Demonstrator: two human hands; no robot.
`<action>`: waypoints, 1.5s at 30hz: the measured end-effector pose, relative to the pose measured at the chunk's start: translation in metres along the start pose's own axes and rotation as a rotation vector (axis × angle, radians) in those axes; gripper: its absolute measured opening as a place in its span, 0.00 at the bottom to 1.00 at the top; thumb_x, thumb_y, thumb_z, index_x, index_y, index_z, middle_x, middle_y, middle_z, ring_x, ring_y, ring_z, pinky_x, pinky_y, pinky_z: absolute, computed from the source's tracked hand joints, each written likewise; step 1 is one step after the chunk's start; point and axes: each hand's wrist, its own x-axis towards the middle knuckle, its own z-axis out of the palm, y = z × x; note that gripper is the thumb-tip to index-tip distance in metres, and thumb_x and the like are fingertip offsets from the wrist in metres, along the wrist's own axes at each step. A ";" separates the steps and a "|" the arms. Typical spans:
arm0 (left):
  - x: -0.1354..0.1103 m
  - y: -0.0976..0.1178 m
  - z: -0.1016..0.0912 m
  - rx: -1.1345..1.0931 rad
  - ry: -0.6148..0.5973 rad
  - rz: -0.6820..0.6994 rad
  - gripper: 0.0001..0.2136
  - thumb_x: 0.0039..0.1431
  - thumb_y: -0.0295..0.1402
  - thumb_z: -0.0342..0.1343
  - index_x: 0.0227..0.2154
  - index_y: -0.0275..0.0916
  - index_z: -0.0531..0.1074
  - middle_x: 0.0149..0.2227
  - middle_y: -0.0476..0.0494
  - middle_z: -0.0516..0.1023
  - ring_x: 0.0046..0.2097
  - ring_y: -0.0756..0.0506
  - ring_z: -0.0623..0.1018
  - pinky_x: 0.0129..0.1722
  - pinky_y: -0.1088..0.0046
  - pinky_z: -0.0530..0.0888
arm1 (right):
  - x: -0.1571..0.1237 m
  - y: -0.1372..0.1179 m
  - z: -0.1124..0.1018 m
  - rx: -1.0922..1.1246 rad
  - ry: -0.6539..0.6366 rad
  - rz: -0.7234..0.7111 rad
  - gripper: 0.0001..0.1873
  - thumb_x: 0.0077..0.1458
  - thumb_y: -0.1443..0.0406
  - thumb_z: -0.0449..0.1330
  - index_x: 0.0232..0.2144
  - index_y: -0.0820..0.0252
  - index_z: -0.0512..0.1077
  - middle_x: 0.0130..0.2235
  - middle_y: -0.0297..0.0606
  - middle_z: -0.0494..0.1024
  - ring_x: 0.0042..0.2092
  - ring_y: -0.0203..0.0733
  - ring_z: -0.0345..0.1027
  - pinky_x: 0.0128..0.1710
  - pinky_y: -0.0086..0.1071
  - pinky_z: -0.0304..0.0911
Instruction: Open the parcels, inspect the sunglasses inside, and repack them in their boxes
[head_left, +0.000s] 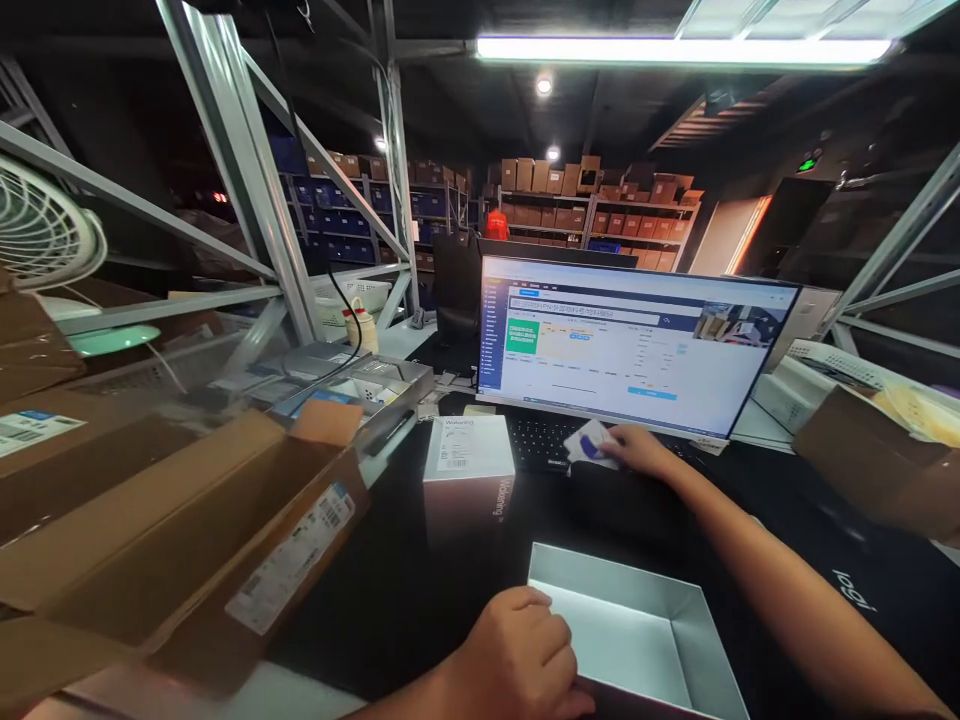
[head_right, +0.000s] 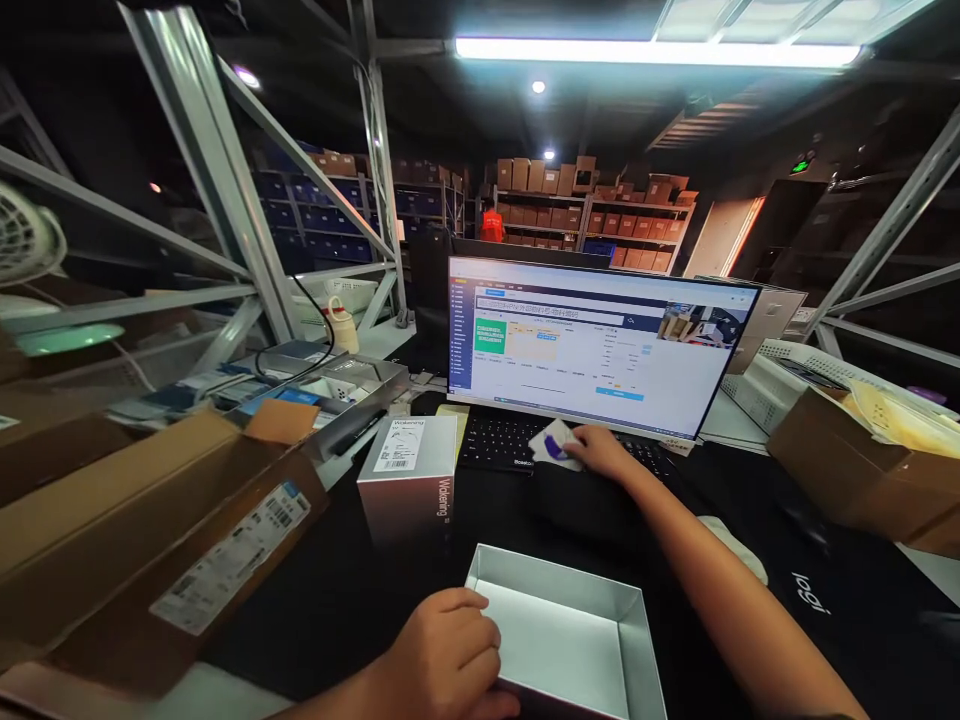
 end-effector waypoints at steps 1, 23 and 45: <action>-0.001 0.000 0.000 -0.003 -0.010 0.000 0.22 0.69 0.43 0.52 0.19 0.39 0.62 0.20 0.53 0.64 0.23 0.51 0.63 0.36 0.71 0.74 | -0.004 0.002 -0.004 0.020 0.025 0.004 0.19 0.63 0.52 0.58 0.38 0.64 0.73 0.37 0.37 0.77 0.35 0.39 0.71 0.35 0.34 0.69; 0.009 0.004 -0.007 -0.117 -0.089 -0.051 0.20 0.70 0.36 0.50 0.20 0.38 0.63 0.21 0.51 0.65 0.24 0.51 0.65 0.34 0.72 0.72 | -0.041 -0.016 -0.017 -0.277 -0.075 -0.152 0.13 0.64 0.67 0.52 0.42 0.58 0.77 0.42 0.40 0.82 0.44 0.45 0.75 0.43 0.35 0.65; 0.003 -0.001 -0.009 -0.074 -0.108 0.010 0.19 0.68 0.40 0.54 0.21 0.39 0.64 0.23 0.52 0.66 0.24 0.51 0.65 0.38 0.71 0.75 | 0.043 -0.014 0.054 -0.601 -0.646 -0.479 0.13 0.52 0.73 0.60 0.37 0.52 0.78 0.41 0.35 0.78 0.41 0.42 0.72 0.37 0.29 0.61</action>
